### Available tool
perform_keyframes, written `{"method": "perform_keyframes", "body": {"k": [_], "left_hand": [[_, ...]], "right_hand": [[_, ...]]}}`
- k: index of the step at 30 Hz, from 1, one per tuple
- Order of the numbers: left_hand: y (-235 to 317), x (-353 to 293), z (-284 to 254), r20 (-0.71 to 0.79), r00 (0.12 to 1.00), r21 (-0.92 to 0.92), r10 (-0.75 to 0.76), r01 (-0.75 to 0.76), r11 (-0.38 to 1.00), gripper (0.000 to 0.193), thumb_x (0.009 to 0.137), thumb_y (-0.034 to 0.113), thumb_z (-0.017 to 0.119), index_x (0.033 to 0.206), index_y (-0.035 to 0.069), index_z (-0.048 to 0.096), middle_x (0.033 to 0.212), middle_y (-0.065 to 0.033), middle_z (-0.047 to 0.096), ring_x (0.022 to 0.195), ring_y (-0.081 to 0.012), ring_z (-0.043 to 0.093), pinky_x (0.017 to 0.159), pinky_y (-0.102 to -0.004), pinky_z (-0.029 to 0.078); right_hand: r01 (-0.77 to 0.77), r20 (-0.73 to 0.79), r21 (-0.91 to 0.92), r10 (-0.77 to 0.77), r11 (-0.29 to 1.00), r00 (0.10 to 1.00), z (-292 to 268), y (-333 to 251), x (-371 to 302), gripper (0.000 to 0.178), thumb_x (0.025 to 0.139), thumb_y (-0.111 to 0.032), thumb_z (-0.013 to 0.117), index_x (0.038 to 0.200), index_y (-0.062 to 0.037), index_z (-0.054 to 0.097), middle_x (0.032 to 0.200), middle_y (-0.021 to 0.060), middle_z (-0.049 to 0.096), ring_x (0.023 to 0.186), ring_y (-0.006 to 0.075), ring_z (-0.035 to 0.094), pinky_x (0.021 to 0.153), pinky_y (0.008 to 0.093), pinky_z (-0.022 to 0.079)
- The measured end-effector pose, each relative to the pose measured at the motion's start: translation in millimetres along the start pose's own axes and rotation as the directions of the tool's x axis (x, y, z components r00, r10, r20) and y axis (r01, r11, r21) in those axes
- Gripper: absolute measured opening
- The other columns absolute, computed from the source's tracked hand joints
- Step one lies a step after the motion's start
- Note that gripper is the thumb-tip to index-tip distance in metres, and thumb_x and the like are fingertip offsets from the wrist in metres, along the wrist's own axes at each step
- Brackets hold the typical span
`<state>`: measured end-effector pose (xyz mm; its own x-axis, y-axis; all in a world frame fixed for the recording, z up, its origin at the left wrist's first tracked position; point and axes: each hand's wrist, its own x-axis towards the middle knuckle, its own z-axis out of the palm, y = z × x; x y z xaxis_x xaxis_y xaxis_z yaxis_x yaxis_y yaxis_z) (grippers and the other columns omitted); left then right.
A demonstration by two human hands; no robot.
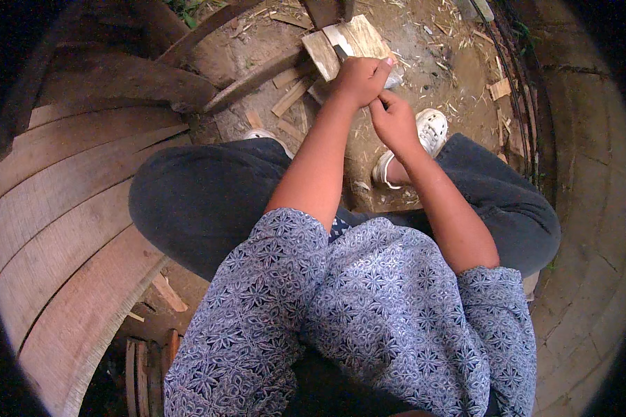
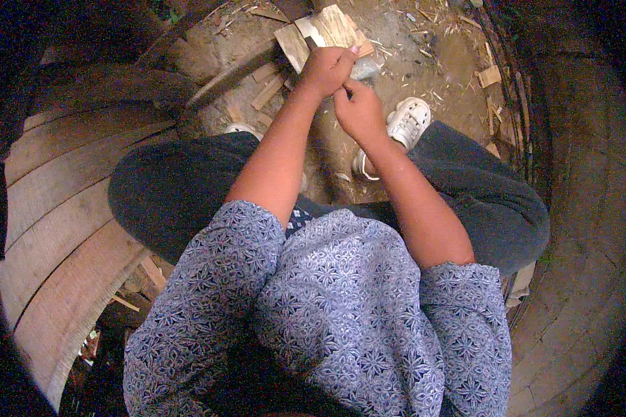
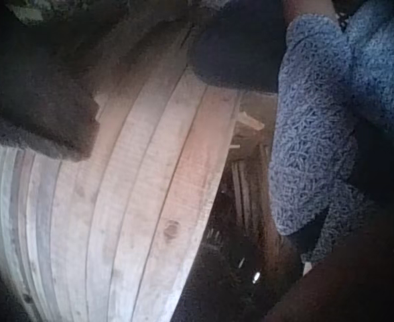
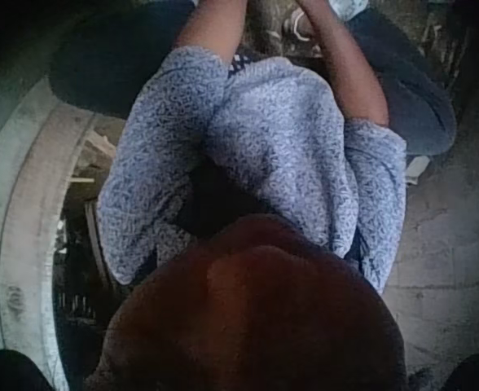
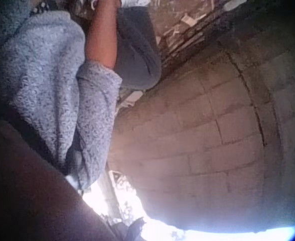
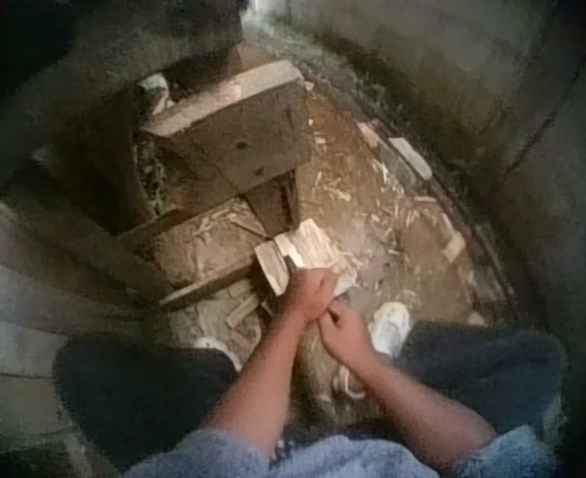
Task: The person sits on the ground and uses a chisel to carve a rectangular block of wood. They repeatedly chip away at the surface, occasionally pausing to inspect the piece before continuing to shape it.
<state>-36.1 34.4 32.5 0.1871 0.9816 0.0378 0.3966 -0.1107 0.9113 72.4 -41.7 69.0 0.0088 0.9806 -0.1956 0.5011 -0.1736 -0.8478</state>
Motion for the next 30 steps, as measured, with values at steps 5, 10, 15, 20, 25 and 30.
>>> {"method": "perform_keyframes", "body": {"k": [5,10,15,20,25,30], "left_hand": [[0,-2,3,-0.013,0.998,-0.067,-0.061,0.06,0.996,0.053,0.097,0.04,0.053,0.067,-0.003,0.059,0.055,-0.0168,0.052,0.051,-0.0246,0.048,0.056,-0.0439,0.042],[-8,7,2,0.005,0.992,-0.045,-0.125,0.125,0.991,0.055,0.097,0.043,0.054,0.066,-0.003,0.057,0.054,-0.0147,0.051,0.051,-0.0239,0.048,0.056,-0.0431,0.042],[-10,13,-6,0.059,0.981,-0.027,-0.183,0.184,0.982,0.055,0.096,0.046,0.053,0.071,-0.002,0.061,0.059,-0.0177,0.056,0.055,-0.0284,0.054,0.059,-0.0442,0.045],[-30,44,-25,0.048,0.985,-0.001,-0.165,0.165,0.986,0.055,0.097,0.045,0.054,0.07,-0.003,0.06,0.059,-0.0171,0.056,0.055,-0.0259,0.053,0.059,-0.0437,0.044],[-20,39,-24,0.042,0.99,0.037,-0.136,0.135,0.99,0.056,0.097,0.046,0.052,0.074,-0.004,0.062,0.063,-0.0208,0.059,0.057,-0.0301,0.055,0.062,-0.0454,0.046],[-12,12,-8,0.057,0.995,0.064,-0.08,0.076,0.995,0.056,0.097,0.047,0.052,0.075,-0.004,0.063,0.063,-0.0217,0.059,0.057,-0.0321,0.055,0.063,-0.045,0.047]], "right_hand": [[-0.035,0.052,0.001,0.035,0.999,0.998,-1,7,3,0.027,0.091,-0.02,0.054,0.104,-0.0009,0.069,0.09,0.0274,0.067,0.083,0.0422,0.068,0.077,0.0446,0.052],[-0.019,0.096,-0.039,0.023,0.999,0.995,-1,0,10,0.029,0.094,-0.021,0.055,0.109,0.0002,0.068,0.087,0.0196,0.07,0.078,0.0249,0.064,0.073,0.0368,0.05],[0.003,0.043,-0.017,-0.002,1.0,0.999,10,4,18,0.028,0.091,-0.023,0.055,0.105,-0.0022,0.069,0.093,0.0267,0.068,0.088,0.0453,0.066,0.079,0.0468,0.052],[0.053,0.052,-0.057,-0.05,0.997,0.997,26,0,45,0.03,0.096,-0.021,0.056,0.109,0.003,0.068,0.089,0.0188,0.071,0.081,0.0196,0.067,0.076,0.0344,0.051],[-0.013,0.036,-0.03,0.014,0.999,0.999,29,3,47,0.03,0.095,-0.022,0.057,0.108,0.0032,0.068,0.087,0.0175,0.071,0.077,0.0184,0.064,0.074,0.034,0.05],[-0.072,0.078,-0.016,0.073,0.997,0.994,15,4,16,0.029,0.095,-0.022,0.058,0.107,0.0033,0.068,0.084,0.0168,0.071,0.073,0.0182,0.063,0.072,0.0334,0.049]]}}
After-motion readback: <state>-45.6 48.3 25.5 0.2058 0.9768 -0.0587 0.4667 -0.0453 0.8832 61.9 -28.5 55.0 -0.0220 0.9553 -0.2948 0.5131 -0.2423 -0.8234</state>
